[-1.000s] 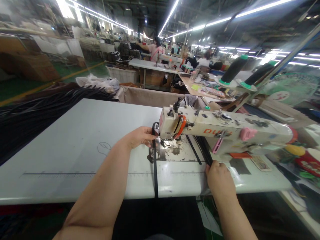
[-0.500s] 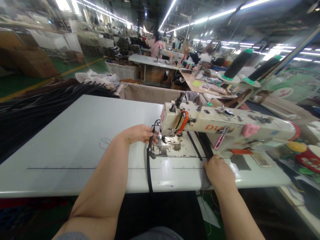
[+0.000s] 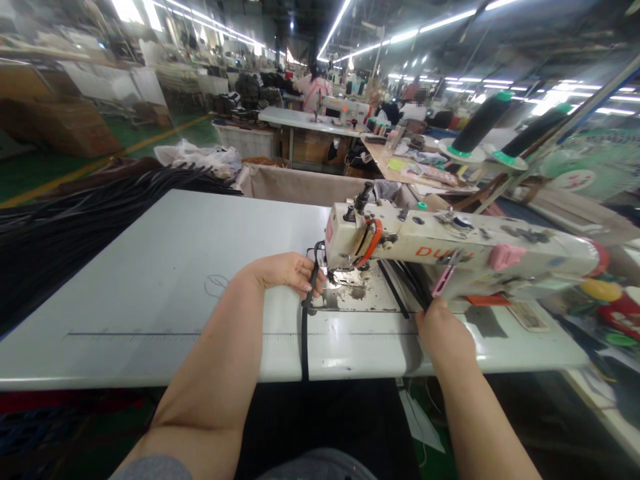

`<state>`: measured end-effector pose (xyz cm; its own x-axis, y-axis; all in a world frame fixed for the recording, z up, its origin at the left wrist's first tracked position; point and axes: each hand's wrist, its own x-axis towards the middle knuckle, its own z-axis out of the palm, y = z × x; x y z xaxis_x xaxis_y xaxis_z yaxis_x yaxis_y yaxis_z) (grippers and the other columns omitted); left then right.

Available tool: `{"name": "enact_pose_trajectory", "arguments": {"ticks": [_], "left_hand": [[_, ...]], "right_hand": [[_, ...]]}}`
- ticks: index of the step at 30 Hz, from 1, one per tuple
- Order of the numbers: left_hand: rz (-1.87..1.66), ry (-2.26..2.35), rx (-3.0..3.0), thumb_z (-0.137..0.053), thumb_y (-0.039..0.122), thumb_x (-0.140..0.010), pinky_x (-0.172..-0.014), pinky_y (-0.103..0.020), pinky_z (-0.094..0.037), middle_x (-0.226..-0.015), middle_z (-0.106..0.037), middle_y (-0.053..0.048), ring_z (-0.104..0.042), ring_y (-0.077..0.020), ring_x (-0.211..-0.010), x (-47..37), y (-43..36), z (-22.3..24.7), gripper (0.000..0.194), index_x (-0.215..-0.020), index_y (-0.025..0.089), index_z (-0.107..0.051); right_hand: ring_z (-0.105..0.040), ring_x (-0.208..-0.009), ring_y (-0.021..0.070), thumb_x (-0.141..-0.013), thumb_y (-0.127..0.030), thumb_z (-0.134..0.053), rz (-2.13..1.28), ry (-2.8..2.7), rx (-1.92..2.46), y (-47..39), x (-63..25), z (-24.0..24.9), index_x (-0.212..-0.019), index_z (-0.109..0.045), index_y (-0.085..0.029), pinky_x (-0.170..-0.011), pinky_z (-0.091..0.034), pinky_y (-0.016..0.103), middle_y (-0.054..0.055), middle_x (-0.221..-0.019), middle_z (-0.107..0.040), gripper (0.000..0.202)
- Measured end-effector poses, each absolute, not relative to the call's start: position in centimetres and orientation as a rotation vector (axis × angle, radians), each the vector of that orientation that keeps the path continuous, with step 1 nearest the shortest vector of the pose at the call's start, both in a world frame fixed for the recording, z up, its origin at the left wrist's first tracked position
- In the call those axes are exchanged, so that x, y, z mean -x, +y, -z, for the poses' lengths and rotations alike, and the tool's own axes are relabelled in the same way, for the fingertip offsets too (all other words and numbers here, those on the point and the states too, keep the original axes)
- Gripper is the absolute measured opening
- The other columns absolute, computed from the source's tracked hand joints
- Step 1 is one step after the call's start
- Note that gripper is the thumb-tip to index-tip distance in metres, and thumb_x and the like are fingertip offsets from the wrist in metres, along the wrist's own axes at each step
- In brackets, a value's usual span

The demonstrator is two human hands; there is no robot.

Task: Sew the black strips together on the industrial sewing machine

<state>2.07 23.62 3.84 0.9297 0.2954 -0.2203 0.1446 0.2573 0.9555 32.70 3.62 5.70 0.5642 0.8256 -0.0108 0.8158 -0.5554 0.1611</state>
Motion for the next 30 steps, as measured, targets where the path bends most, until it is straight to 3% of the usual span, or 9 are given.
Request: {"name": "enact_pose_trajectory", "arguments": {"ticks": [9,13,16,23,30], "left_hand": [[-0.096,0.361,-1.364,-0.088,0.019,-0.07,-0.084,-0.031,-0.059,-0.103,-0.077,-0.012,-0.074,-0.0217,-0.096,-2.1,24.2,-2.8,0.05,-0.116,0.015,-0.071],[-0.1,0.351,-1.377,-0.088,0.016,-0.069,-0.087,-0.032,-0.058,-0.103,-0.078,-0.011,-0.074,-0.0218,-0.098,-2.2,24.2,-2.9,0.05,-0.116,0.015,-0.071],[-0.11,0.326,-1.388,-0.088,0.015,-0.069,-0.087,-0.032,-0.058,-0.102,-0.078,-0.011,-0.074,-0.0216,-0.097,-2.2,24.2,-2.9,0.049,-0.115,0.015,-0.072],[-0.078,0.33,-1.377,-0.087,0.012,-0.069,-0.086,-0.031,-0.06,-0.104,-0.077,-0.011,-0.075,-0.022,-0.098,-2.2,24.0,-3.1,0.052,-0.118,0.016,-0.072],[-0.068,0.317,-1.357,-0.088,0.01,-0.067,-0.083,-0.031,-0.062,-0.104,-0.078,-0.013,-0.076,-0.0223,-0.095,-2.2,23.9,-2.9,0.053,-0.118,0.014,-0.072]], "right_hand": [[-0.076,-0.095,0.0309,-0.102,-0.026,-0.051,-0.052,1.555,-2.633,6.0,-31.9,-5.5,-0.108,-0.061,-0.006,-0.076,-0.053,0.035,0.024,-0.101,-0.076,0.023],[-0.074,-0.102,0.0326,-0.102,-0.037,-0.055,-0.09,1.597,-2.628,6.2,-31.2,-5.3,-0.111,-0.06,-0.003,-0.077,-0.053,0.034,0.026,-0.108,-0.072,0.035],[-0.075,-0.094,0.0341,-0.102,-0.042,-0.053,-0.134,1.583,-2.635,6.2,-30.7,-4.8,-0.113,-0.058,-0.001,-0.071,-0.054,0.036,0.029,-0.109,-0.07,0.043],[-0.077,-0.091,0.0322,-0.099,-0.022,-0.051,-0.142,1.575,-2.611,6.1,-30.6,-4.7,-0.11,-0.061,0.001,-0.072,-0.056,0.034,0.027,-0.099,-0.073,0.027],[-0.078,-0.09,0.0355,-0.093,-0.012,-0.05,-0.177,1.564,-2.595,6.1,-30.0,-4.8,-0.109,-0.063,0.005,-0.072,-0.058,0.038,0.029,-0.093,-0.074,0.027]]}}
